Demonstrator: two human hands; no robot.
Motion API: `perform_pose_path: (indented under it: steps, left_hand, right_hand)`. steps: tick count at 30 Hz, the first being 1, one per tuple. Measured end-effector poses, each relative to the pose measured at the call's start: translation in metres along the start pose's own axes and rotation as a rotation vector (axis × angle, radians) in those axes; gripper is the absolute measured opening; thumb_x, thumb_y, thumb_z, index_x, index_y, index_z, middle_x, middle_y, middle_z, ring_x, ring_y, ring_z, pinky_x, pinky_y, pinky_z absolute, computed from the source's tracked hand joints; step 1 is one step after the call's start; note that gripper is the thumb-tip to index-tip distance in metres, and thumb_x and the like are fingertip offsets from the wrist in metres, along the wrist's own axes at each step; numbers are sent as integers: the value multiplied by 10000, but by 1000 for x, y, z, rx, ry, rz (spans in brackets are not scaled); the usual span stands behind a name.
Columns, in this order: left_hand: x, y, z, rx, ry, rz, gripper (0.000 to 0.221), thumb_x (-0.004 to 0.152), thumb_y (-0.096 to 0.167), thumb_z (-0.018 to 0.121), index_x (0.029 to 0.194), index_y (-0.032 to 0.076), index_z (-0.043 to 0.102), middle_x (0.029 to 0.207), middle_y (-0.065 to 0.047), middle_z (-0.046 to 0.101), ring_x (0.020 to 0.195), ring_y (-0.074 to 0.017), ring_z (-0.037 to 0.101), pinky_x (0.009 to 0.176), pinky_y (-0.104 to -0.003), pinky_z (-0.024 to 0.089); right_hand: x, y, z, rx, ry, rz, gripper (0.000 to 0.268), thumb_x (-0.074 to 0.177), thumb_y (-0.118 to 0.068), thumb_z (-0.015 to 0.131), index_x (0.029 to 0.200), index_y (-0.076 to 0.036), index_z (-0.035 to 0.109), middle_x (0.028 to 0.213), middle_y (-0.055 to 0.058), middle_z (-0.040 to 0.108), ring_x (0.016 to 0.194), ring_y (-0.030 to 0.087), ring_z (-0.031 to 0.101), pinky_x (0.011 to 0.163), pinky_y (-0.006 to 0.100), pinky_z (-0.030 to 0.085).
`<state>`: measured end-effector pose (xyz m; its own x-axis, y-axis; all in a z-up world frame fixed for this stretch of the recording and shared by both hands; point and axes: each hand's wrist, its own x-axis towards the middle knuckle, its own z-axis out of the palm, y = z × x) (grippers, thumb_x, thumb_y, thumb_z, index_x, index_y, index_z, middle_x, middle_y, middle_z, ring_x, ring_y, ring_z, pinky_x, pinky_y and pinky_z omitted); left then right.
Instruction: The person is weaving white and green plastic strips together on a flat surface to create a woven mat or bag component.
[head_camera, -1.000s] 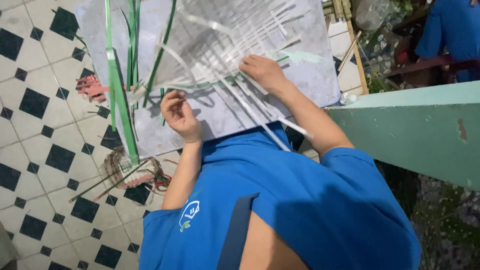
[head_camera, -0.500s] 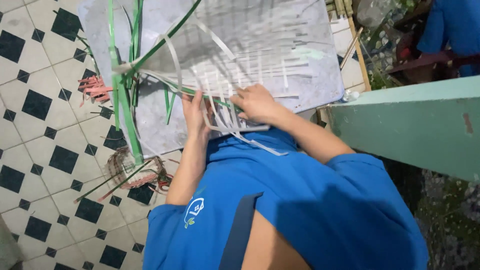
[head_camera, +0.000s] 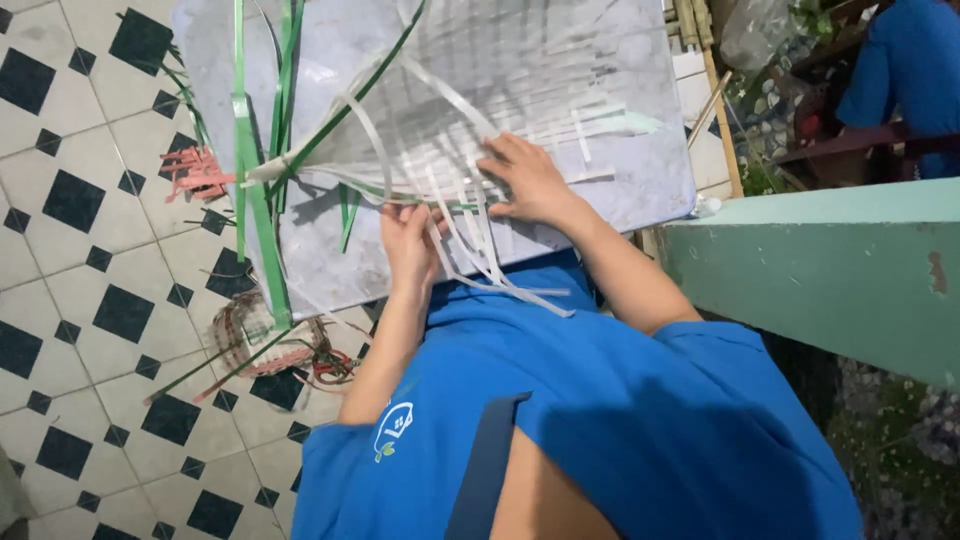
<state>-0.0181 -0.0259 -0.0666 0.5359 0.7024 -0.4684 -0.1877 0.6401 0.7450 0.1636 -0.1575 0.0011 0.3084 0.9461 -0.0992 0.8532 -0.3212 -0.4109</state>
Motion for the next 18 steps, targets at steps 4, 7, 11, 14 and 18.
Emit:
perform_pose_path:
  steps: [4,7,11,14,18]
  left_hand:
    - [-53,61,20,229,115,438,615,905,24,698,1371,109,307,1137,6,448,869,-65,588,673,-147,594]
    - [-38,82,4,547,130,851,263,905,-11,653,1130,64,539,1090,-40,464,892,-131,599,717,-191,488]
    - [2,106,18,1211,-340,1207,152,848,50,710,949,162,721,860,11,621,805,-195,645,716,-298,516]
    - [5,126,46,1094,-401,1152,108,836,50,742,900,135,720,772,-42,636,713,-225,648,647,-303,508]
    - [5,136,50,564,-268,907,72,900,21,719,891,32,649,788,-113,625,677,-167,573,613,-277,452]
  right_hand:
    - [1,11,13,-2,52,-43,782,644,-483,853,1322,-194,590,1467,141,422,1382,364,349,1062,539,313]
    - [0,9,21,48,48,12,806,637,-433,869,1349,-199,572,1474,151,419,1399,386,318,1085,577,259]
    - [-3,1,22,28,92,-4,838,623,-451,867,1356,-180,565,1487,158,389,1398,394,306,1092,587,259]
    - [-3,7,28,58,92,23,852,619,-455,859,1371,-202,550,1506,152,364,1417,397,276,1089,622,256]
    - [-5,8,30,81,83,11,841,682,-425,838,1421,-226,490,1541,134,300,1442,383,224,1104,641,235]
